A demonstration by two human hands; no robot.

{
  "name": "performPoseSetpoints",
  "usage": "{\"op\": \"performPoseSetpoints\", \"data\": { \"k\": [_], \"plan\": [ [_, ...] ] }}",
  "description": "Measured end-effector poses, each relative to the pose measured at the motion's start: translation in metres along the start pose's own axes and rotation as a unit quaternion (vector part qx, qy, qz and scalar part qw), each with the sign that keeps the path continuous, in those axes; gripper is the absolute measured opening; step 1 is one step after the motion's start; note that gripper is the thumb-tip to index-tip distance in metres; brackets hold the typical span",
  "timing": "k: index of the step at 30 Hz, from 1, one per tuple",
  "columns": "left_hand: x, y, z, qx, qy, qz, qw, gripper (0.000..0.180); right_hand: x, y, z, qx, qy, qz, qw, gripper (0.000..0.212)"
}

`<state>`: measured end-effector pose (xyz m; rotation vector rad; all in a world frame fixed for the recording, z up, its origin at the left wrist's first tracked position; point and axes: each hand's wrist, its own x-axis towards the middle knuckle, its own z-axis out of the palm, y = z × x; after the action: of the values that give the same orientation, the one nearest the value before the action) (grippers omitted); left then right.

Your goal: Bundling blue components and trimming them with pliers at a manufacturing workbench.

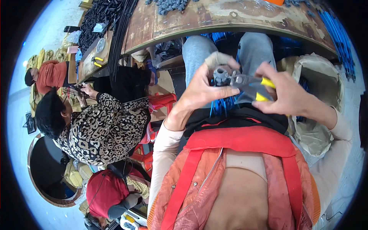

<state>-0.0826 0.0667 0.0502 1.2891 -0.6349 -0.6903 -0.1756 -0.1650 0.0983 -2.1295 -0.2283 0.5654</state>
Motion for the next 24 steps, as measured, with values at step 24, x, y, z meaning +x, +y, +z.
{"op": "performPoseSetpoints", "data": {
  "k": [24],
  "plan": [
    [-0.043,-0.036,0.008,-0.038,-0.069,-0.034,0.996,0.044,-0.029,0.000,0.037,0.297,-0.228,0.192,0.907,0.036]
  ]
}}
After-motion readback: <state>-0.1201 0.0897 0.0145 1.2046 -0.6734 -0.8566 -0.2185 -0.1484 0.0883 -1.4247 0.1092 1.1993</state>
